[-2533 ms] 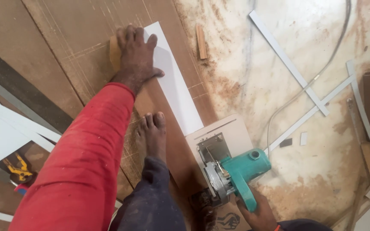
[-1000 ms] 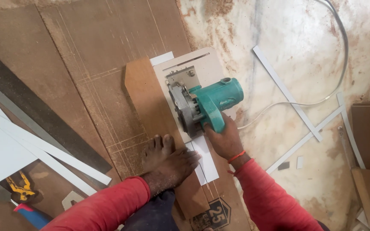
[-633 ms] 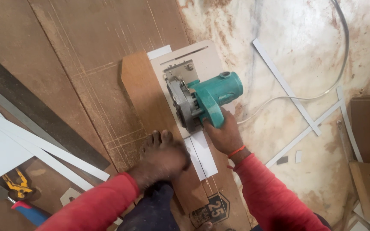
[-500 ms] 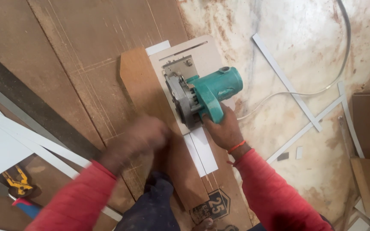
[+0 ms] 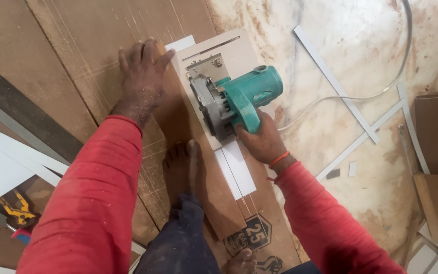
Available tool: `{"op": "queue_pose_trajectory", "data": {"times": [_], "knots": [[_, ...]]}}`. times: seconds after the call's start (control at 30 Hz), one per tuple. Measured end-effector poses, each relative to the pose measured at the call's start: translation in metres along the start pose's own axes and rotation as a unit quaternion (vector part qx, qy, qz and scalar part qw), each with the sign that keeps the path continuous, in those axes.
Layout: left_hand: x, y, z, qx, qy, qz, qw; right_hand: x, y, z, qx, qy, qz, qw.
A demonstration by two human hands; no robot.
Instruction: Using a circular saw to cut thin white laminate or plastic strips on a cardboard-protected floor.
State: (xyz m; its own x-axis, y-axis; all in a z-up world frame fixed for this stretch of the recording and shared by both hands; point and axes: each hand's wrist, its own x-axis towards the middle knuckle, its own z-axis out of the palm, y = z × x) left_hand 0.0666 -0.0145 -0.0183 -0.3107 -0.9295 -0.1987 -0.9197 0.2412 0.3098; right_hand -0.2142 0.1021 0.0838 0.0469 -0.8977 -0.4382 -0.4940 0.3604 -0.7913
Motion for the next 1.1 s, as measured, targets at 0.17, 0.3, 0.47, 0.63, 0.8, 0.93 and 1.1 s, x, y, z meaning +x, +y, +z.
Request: {"op": "queue_pose_trajectory", "data": {"times": [0.17, 0.3, 0.47, 0.63, 0.8, 0.93, 1.1], "knots": [[0.001, -0.012, 0.035, 0.161, 0.087, 0.081, 0.980, -0.001, 0.000, 0.001, -0.020, 0.002, -0.011, 1.000], [0.004, -0.016, 0.040, 0.071, 0.071, 0.052, 0.994, 0.000, 0.009, -0.001, -0.038, 0.017, -0.036, 0.998], [0.004, -0.022, 0.038, 0.048, 0.075, 0.033, 0.996, -0.001, 0.004, 0.000, -0.013, -0.009, -0.015, 1.000], [0.003, -0.021, 0.027, 0.087, 0.080, 0.044, 0.992, -0.005, 0.003, -0.003, -0.027, -0.015, -0.021, 0.999], [0.005, -0.023, 0.034, 0.093, 0.083, 0.028, 0.992, -0.033, 0.027, -0.007, -0.016, -0.025, -0.025, 0.999], [0.004, -0.029, 0.042, 0.121, 0.147, 0.059, 0.980, -0.088, 0.059, -0.012, -0.006, -0.032, -0.006, 0.999], [0.005, -0.023, 0.037, 0.156, 0.159, 0.067, 0.972, -0.185, 0.110, -0.022, -0.040, -0.033, -0.004, 0.999]]}}
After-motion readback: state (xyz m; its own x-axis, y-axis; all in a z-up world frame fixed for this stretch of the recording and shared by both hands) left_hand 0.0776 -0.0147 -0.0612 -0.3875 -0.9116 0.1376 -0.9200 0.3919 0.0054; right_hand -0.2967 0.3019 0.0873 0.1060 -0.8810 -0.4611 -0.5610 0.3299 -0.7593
